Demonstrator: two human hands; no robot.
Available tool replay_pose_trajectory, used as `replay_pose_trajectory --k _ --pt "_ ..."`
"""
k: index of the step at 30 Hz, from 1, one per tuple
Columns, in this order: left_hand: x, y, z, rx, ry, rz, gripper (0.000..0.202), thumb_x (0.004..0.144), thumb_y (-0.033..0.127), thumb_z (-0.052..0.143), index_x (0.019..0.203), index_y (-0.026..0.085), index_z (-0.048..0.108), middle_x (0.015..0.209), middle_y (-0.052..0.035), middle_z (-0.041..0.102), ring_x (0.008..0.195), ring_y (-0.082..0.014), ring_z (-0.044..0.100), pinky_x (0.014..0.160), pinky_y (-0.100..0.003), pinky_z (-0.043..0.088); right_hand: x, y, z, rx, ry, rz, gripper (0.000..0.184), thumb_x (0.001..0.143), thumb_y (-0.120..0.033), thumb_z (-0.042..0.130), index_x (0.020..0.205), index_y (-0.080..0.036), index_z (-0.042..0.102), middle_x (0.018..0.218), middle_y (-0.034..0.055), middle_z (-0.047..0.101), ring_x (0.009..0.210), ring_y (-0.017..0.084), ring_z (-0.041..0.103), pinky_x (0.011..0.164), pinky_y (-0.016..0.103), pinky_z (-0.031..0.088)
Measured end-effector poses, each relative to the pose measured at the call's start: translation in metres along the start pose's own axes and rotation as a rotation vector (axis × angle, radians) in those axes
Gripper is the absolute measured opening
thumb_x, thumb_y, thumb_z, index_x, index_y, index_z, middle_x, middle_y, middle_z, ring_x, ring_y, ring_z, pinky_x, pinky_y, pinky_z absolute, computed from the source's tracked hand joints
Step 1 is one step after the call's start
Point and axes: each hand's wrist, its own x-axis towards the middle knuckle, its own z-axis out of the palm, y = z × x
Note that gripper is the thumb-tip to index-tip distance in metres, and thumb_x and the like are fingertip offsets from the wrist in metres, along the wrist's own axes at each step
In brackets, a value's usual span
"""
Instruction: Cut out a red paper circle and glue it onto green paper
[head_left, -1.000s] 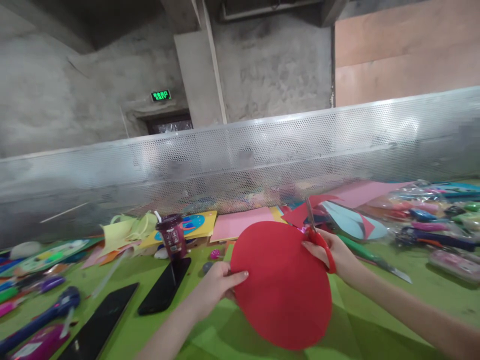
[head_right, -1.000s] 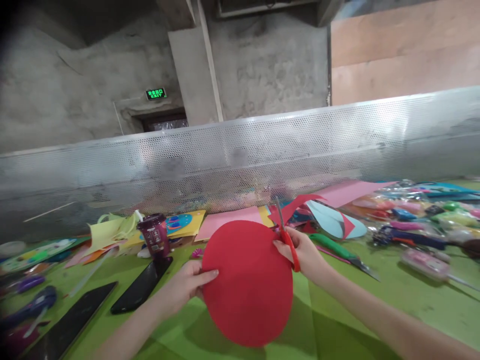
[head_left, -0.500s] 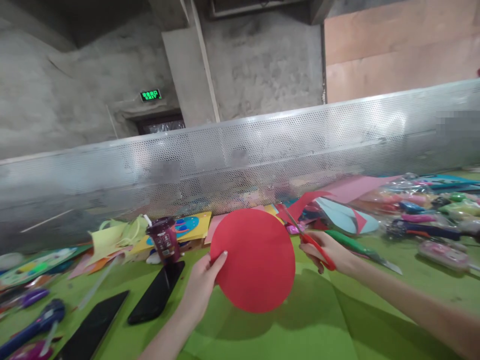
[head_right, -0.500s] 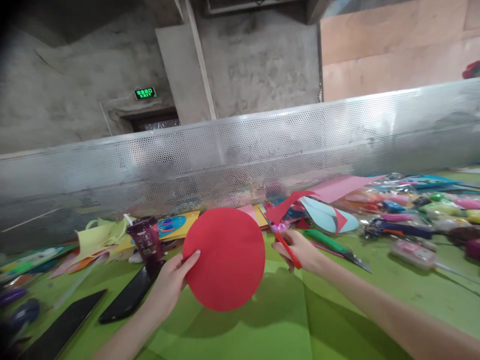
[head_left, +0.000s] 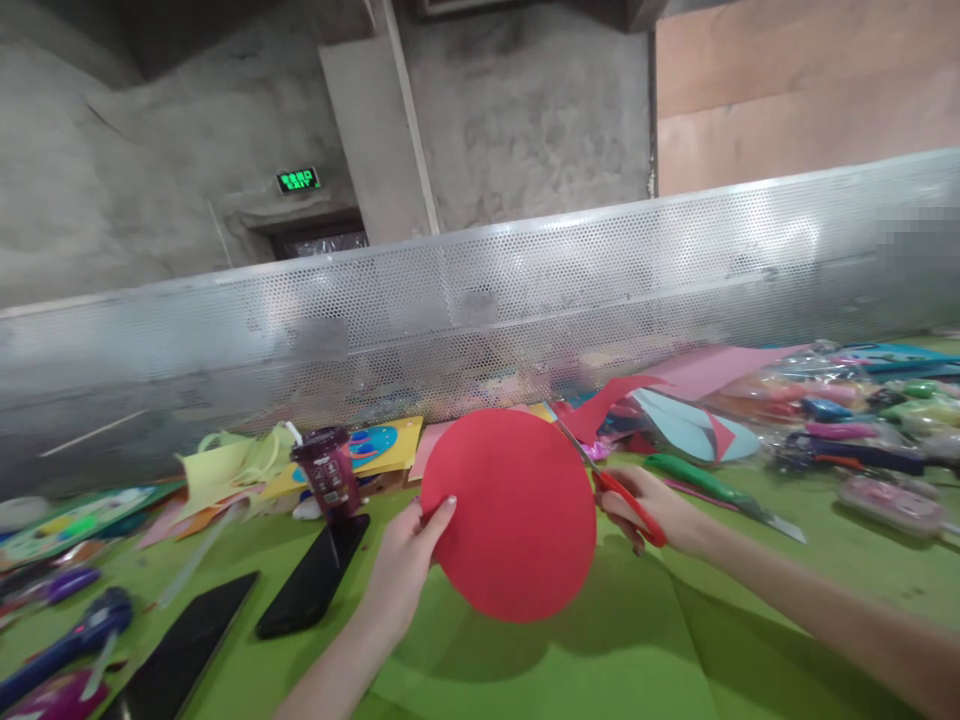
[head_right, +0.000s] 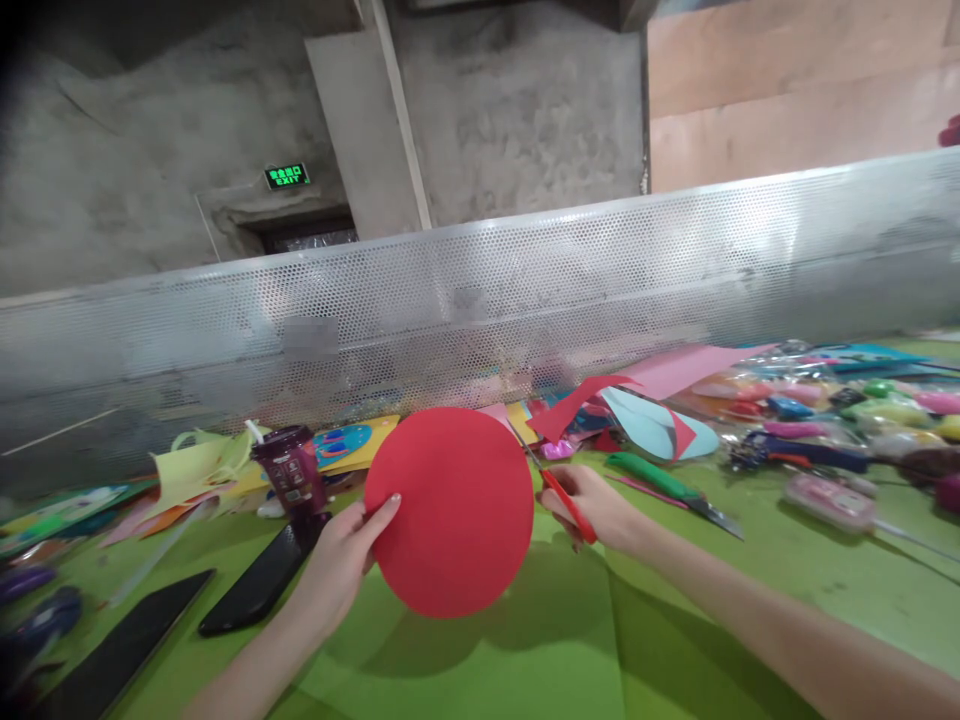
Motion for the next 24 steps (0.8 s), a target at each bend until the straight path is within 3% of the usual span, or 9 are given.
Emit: replay_pose_trajectory --k 14,24 --pt "0.0003 -0.0019 -0.0012 0.062 0.005 0.023 0.037 0.069 0.041 0.057 0.096 0.016 0.058 0.097 -0.0101 0.064 0.08 -0.0224 0.06 0.064 -0.029 0.047 -0.0001 -0.0009 0.0001 -0.036 -0.006 -0.001 0.01 0.072 -0.025 0.043 0.066 -0.017 0.047 0.038 -0.0074 0.043 0.031 0.007 0.041 0.032 0.017 0.039" --pt "0.0006 -0.0013 -0.0016 -0.008 0.002 0.02 0.034 0.068 0.039 0.06 0.094 0.017 0.059 0.097 -0.0104 0.064 0.086 -0.024 0.06 0.065 -0.03 0.048 -0.0006 -0.0022 -0.0012 -0.045 -0.015 0.0 0.01 0.072 -0.024 0.045 0.066 -0.017 0.048 0.039 -0.008 0.041 0.032 0.007 0.04 0.032 0.018 0.039"
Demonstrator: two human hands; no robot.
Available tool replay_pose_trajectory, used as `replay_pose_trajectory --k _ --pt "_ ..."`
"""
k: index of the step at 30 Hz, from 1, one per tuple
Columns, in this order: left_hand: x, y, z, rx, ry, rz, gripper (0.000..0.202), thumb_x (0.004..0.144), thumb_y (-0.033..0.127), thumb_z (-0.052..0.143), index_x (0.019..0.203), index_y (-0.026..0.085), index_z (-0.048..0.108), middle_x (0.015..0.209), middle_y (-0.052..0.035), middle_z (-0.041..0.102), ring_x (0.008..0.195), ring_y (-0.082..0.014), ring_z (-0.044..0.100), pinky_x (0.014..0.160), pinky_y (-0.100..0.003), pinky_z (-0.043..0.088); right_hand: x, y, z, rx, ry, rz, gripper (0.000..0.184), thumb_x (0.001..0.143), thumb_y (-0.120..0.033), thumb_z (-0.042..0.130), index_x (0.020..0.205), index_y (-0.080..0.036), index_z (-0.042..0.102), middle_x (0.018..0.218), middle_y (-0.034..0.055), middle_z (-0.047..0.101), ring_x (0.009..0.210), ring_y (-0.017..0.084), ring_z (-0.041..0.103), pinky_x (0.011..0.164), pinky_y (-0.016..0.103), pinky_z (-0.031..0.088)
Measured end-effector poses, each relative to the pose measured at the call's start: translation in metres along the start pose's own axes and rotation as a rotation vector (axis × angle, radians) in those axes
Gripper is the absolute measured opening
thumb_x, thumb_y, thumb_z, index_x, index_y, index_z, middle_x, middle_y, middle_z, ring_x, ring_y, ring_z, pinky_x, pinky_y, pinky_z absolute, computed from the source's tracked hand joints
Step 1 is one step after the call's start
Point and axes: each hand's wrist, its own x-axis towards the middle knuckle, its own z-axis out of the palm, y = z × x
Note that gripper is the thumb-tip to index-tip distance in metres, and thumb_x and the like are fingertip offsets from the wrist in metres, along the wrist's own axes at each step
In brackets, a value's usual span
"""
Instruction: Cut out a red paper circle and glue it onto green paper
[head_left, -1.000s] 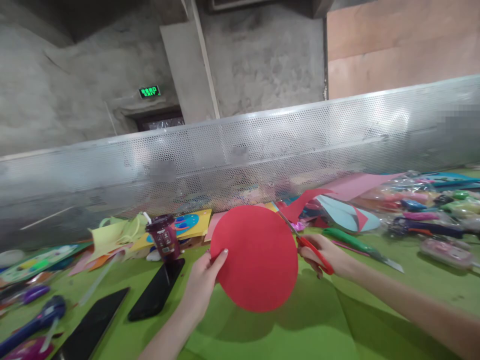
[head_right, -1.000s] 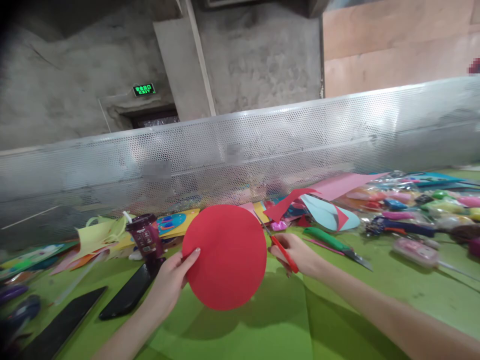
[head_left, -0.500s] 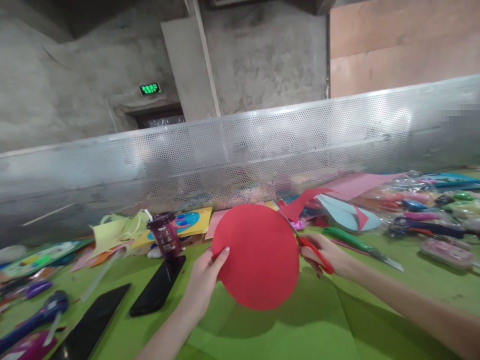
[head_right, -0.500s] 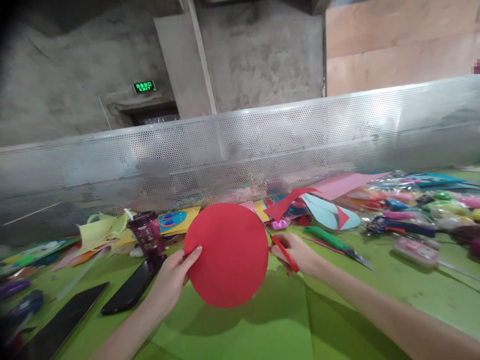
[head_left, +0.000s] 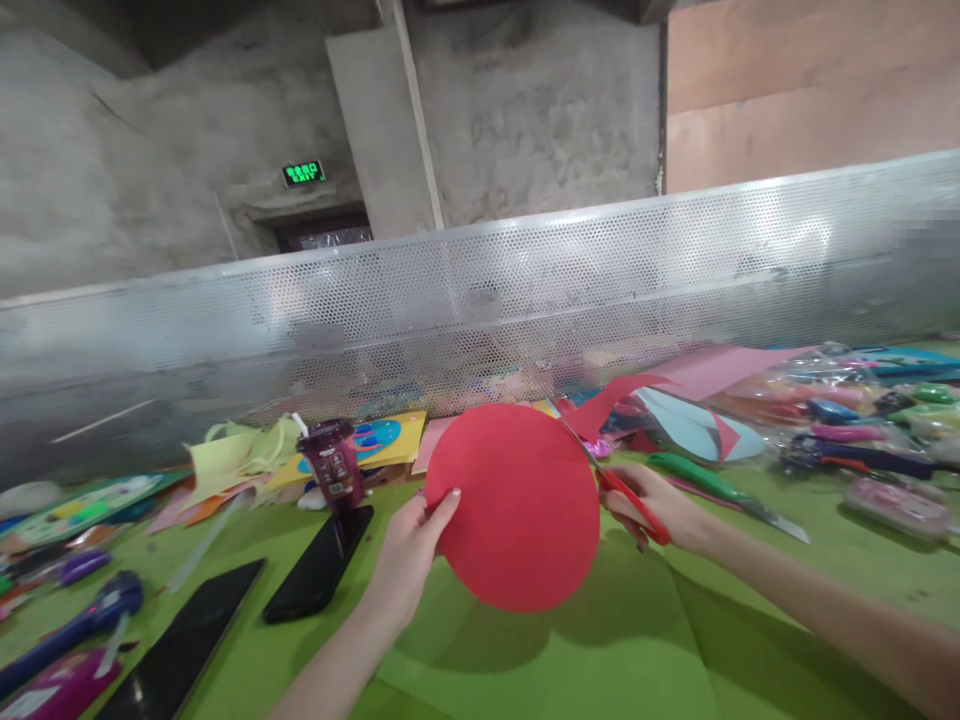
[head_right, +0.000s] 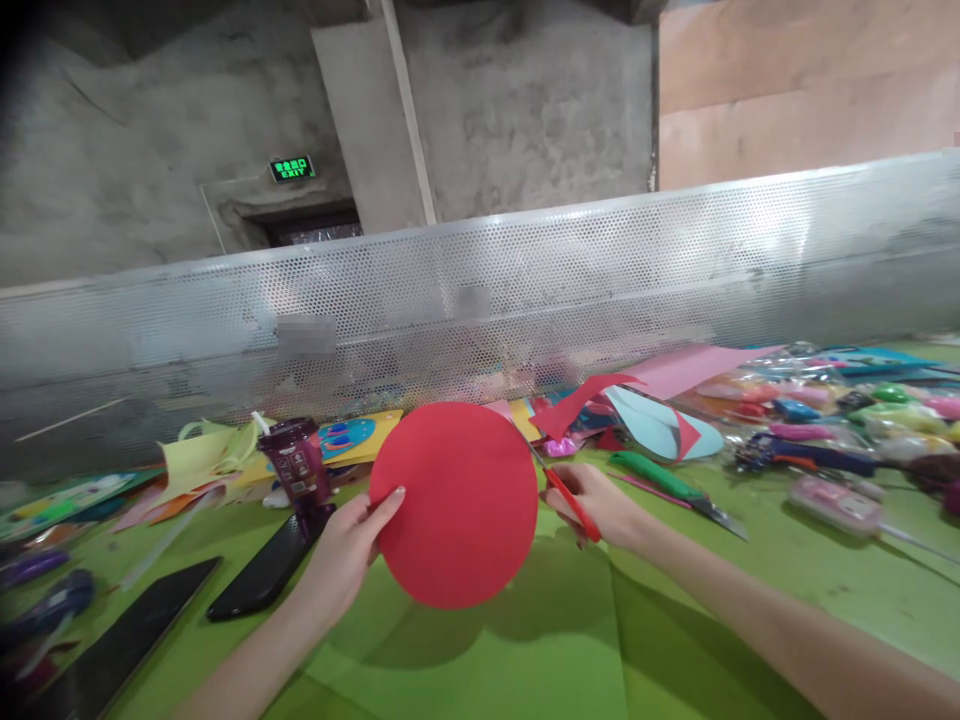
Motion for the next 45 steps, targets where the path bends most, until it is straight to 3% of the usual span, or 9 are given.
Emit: replay_pose_trajectory --k 16,22,27,45 --pt "-0.001 0.004 0.002 -0.014 -0.003 -0.006 0.029 0.069 0.037 0.06 0.09 0.017 0.06 0.098 -0.0099 0.064 0.085 -0.0233 0.06 0.065 -0.029 0.048 0.003 0.007 -0.001 -0.007 0.005 0.002 0.01 0.073 -0.024 0.045 0.066 -0.017 0.047 0.039 -0.0077 0.041 0.031 0.006 0.041 0.031 0.016 0.039" --pt "-0.002 0.004 0.001 0.026 -0.016 0.007 0.032 0.07 0.039 0.058 0.091 0.015 0.059 0.097 -0.011 0.064 0.086 -0.0243 0.059 0.066 -0.03 0.048 0.002 0.004 -0.003 -0.002 -0.056 -0.014 0.011 0.076 -0.023 0.043 0.069 -0.017 0.047 0.042 -0.0076 0.042 0.034 0.006 0.042 0.034 0.018 0.042" --pt "-0.001 0.002 0.001 0.041 -0.016 0.002 0.03 0.07 0.039 0.057 0.09 0.016 0.058 0.098 -0.0112 0.063 0.086 -0.0237 0.059 0.065 -0.029 0.048 0.002 0.007 -0.002 -0.032 0.014 -0.003 0.012 0.075 -0.022 0.042 0.065 -0.017 0.046 0.04 -0.0078 0.041 0.031 0.005 0.041 0.03 0.015 0.037" --pt "0.003 0.002 -0.002 0.056 0.006 0.013 0.043 0.068 0.042 0.058 0.102 0.015 0.056 0.087 -0.0077 0.067 0.074 -0.022 0.061 0.056 -0.028 0.045 0.006 0.012 -0.001 -0.057 0.03 0.024 0.019 0.073 -0.029 0.048 0.06 -0.018 0.04 0.037 -0.0086 0.039 0.029 0.005 0.04 0.029 0.016 0.039"
